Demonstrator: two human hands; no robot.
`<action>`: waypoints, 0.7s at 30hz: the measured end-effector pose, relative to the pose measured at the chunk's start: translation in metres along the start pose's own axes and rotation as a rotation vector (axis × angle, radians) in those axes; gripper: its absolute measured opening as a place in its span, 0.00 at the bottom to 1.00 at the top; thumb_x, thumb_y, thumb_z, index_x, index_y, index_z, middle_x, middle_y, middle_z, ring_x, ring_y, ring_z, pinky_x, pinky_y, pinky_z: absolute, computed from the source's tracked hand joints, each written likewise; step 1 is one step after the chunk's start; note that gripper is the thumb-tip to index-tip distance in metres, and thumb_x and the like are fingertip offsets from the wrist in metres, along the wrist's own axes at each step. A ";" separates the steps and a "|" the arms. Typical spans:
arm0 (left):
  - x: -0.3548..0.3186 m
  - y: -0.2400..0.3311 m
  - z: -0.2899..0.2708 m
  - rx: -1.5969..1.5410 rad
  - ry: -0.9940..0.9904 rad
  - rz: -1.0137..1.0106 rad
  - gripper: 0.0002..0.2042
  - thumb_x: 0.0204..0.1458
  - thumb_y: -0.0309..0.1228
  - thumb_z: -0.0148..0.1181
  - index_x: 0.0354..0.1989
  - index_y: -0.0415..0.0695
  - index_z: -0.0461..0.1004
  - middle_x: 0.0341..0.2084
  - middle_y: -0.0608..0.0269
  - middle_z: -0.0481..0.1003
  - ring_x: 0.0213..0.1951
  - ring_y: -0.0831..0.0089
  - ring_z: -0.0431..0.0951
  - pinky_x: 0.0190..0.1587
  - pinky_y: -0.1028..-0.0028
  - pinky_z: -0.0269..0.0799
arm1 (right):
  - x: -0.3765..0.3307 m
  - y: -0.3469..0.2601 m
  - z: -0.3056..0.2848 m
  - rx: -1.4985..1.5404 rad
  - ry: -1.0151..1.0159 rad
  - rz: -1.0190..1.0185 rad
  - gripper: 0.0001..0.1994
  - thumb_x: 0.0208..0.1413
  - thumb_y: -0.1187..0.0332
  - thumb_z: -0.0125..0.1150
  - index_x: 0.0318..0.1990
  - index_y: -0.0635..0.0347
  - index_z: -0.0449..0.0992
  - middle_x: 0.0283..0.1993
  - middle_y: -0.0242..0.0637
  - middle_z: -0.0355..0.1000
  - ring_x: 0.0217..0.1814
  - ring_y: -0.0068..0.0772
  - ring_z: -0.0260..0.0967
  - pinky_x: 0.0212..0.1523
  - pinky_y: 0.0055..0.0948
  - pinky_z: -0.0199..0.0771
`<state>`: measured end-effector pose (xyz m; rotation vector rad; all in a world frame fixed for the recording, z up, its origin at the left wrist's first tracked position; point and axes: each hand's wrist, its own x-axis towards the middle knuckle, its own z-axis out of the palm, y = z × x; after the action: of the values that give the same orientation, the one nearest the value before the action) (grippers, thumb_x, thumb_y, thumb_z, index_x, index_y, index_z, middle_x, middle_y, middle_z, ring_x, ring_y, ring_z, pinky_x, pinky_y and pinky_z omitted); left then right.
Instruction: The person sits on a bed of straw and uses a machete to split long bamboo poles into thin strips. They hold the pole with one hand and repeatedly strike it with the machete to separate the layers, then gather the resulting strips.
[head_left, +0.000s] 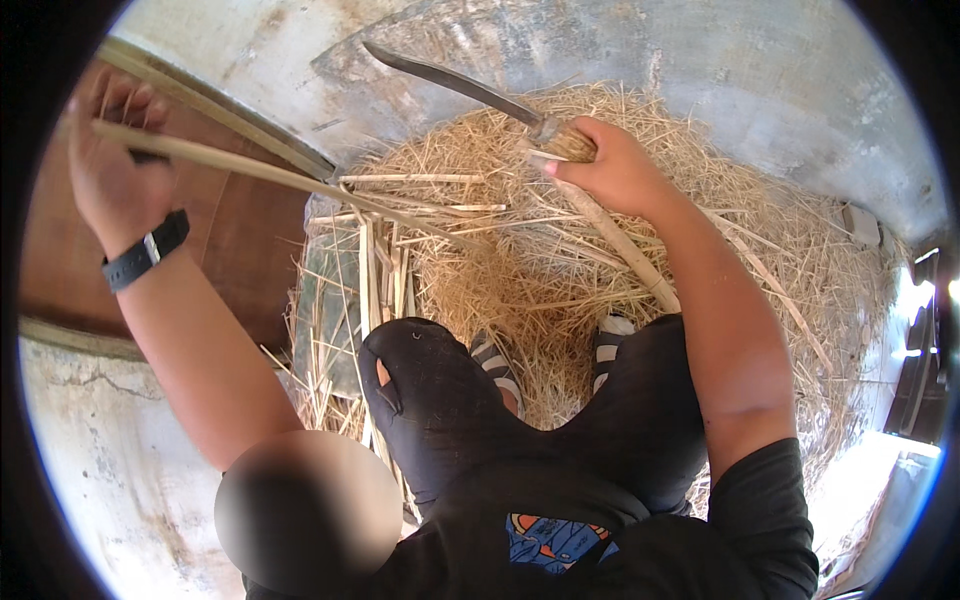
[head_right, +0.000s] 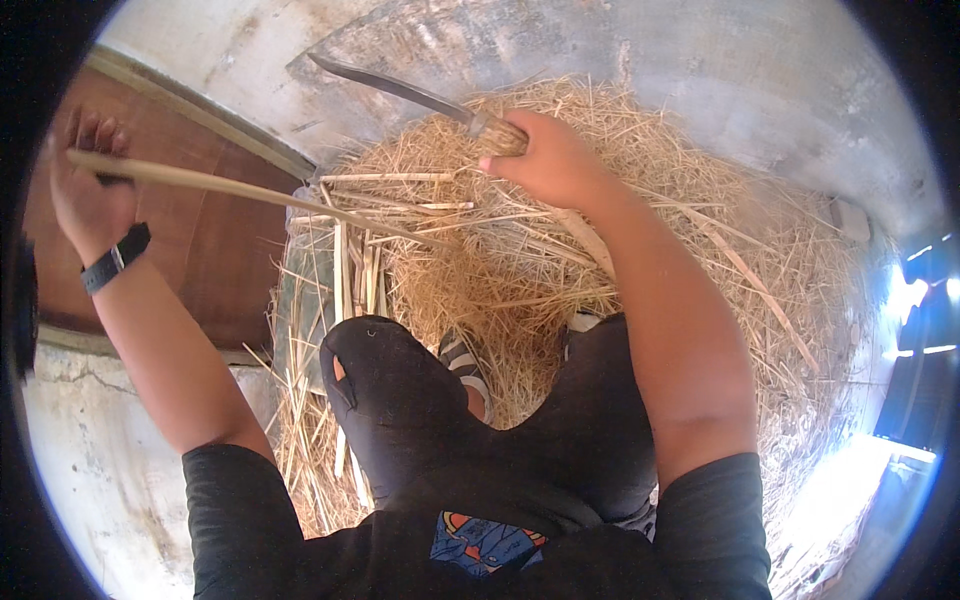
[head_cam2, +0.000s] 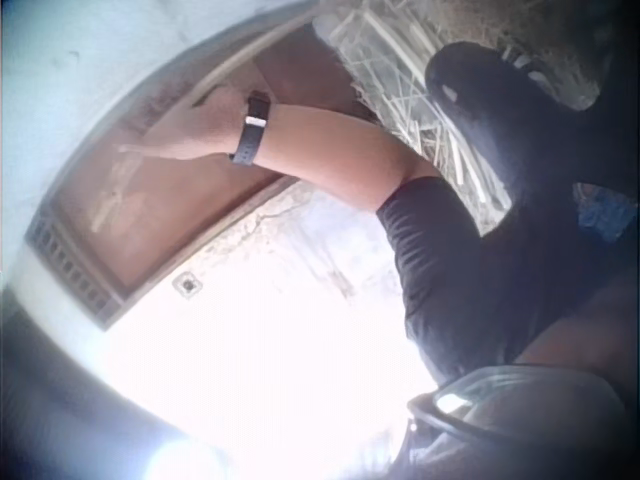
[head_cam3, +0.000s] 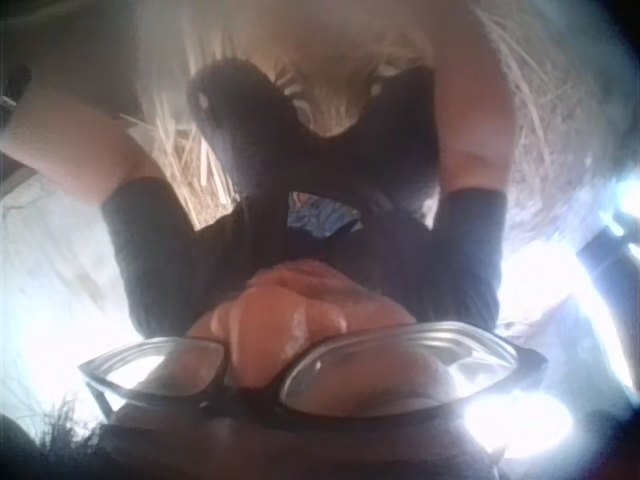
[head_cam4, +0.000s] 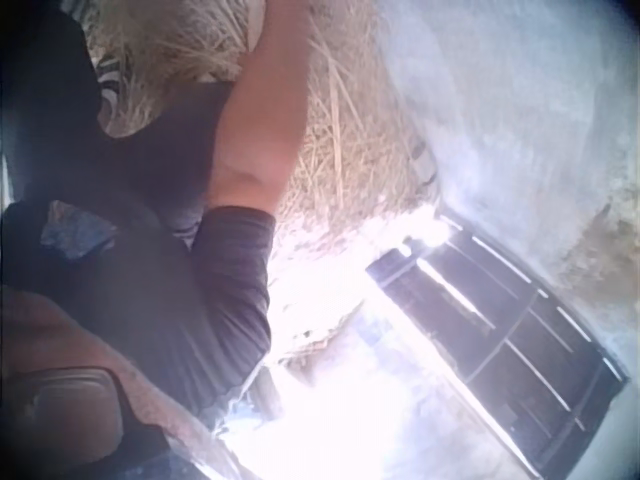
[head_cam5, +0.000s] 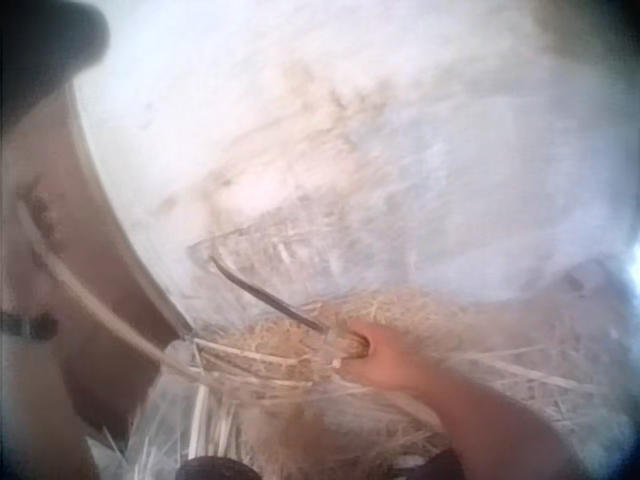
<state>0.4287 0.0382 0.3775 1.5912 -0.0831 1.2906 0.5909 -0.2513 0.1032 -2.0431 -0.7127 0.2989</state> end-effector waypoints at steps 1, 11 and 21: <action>-0.005 0.006 -0.010 0.017 0.021 0.024 0.15 0.66 0.38 0.56 0.50 0.37 0.72 0.31 0.65 0.70 0.34 0.72 0.70 0.35 0.74 0.68 | 0.000 0.003 0.000 -0.023 0.025 -0.012 0.29 0.55 0.52 0.70 0.57 0.64 0.74 0.36 0.40 0.74 0.39 0.35 0.72 0.40 0.39 0.70; -0.030 0.023 -0.124 -0.574 -0.422 -0.280 0.24 0.51 0.58 0.67 0.32 0.48 0.72 0.17 0.74 0.57 0.20 0.79 0.52 0.25 0.78 0.54 | -0.004 -0.014 0.020 -0.094 -0.028 -0.081 0.23 0.54 0.56 0.71 0.52 0.61 0.76 0.36 0.36 0.72 0.36 0.32 0.69 0.40 0.38 0.69; -0.025 -0.018 -0.162 -0.874 -0.564 -0.301 0.34 0.28 0.70 0.73 0.25 0.53 0.66 0.16 0.80 0.57 0.18 0.83 0.53 0.23 0.79 0.50 | -0.017 -0.079 0.114 0.153 -0.202 -0.018 0.20 0.54 0.56 0.70 0.45 0.64 0.77 0.34 0.43 0.75 0.36 0.39 0.73 0.41 0.40 0.71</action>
<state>0.3192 0.1513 0.3283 1.0818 -0.6418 0.4184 0.4953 -0.1501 0.1057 -1.8775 -0.8056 0.5381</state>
